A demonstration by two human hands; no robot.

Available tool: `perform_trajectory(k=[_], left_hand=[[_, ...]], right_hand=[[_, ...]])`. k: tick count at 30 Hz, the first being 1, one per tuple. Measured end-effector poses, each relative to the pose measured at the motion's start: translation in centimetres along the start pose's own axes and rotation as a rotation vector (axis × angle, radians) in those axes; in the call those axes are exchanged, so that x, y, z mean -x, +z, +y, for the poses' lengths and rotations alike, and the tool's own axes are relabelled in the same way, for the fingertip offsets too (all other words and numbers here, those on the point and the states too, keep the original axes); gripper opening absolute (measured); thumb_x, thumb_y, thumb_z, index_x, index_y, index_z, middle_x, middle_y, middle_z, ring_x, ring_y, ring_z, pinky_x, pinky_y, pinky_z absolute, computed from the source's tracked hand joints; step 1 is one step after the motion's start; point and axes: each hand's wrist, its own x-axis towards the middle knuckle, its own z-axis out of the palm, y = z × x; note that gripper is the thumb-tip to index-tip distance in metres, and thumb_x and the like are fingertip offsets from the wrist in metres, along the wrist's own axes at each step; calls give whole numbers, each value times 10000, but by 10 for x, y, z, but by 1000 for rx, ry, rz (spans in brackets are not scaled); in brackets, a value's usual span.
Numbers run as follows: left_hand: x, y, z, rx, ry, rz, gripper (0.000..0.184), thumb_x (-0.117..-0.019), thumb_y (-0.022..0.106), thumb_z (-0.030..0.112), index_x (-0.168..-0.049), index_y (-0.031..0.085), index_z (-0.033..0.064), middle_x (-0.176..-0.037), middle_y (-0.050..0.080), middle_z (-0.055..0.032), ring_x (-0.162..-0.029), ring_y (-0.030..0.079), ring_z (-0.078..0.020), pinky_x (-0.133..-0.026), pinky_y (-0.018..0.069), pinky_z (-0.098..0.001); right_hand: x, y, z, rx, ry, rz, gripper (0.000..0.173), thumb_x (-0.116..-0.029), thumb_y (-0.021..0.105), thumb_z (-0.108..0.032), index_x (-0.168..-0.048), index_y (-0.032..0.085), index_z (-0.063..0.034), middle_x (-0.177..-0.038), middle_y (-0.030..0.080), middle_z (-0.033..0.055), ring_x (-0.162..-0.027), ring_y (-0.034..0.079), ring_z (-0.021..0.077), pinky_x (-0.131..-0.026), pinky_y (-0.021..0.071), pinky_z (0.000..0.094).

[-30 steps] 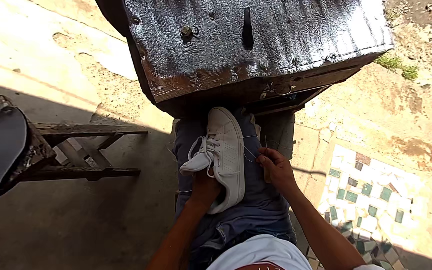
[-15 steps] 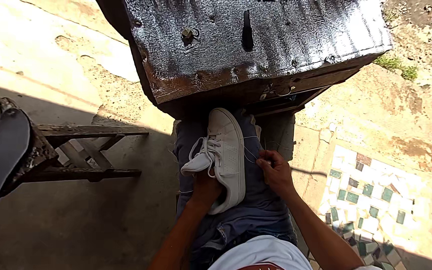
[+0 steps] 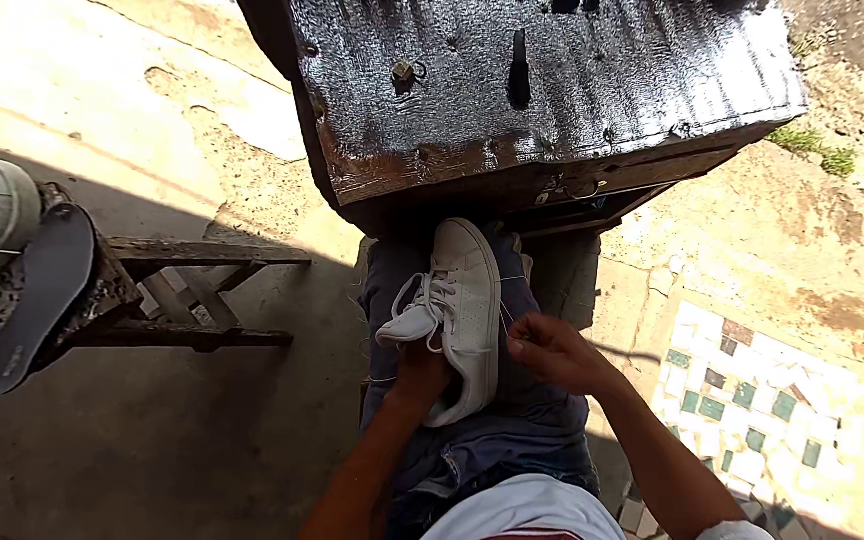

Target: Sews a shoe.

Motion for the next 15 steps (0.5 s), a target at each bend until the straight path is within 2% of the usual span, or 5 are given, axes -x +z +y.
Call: perform_trajectory(k=[2,5,7,9,15], left_hand=[[-2,-5,-1,-29,-10,-55,351,-910,667,191,-1109,700,-96,-1098,703,-304,-1097,670,-476,-974,498,-619],[-3,-4,-2,-63,6,-49,334,-935,646,200,-1090,706,-91,-1082,706,-304,-1088,673,-475,-973,495,-611],[-4,-6,1,-19,-10,-41,388,-904,676,189,-1139,681,-120,-1129,691,-319,-1134,656,-471,-1023,473,-593],[-2,-9,2,-2,2,-30,431,-869,704,208,-1130,672,-133,-1115,691,-323,-1118,663,-467,-1011,483,-589],[9,-36,-4,16,-31,-196,644,-891,688,216,-1320,495,-224,-1322,541,-429,-1295,524,-533,-1136,372,-584]], right_hand=[[12,-33,13,460,212,75,483,-1063,452,-521,-992,687,-105,-738,589,2,-654,562,144,-636,479,400],[4,-66,34,700,328,401,524,-1082,423,-473,-832,720,-121,-674,642,43,-650,628,236,-627,494,533],[-22,-50,23,746,273,500,332,-1046,560,-415,-1076,772,-161,-743,691,97,-691,666,298,-650,516,580],[-49,-29,18,596,221,427,376,-1005,652,-392,-1361,679,-272,-836,715,70,-722,661,242,-689,547,537],[-29,-49,59,102,-193,335,127,-961,685,-100,-985,721,19,-1220,676,121,-984,669,155,-829,583,343]])
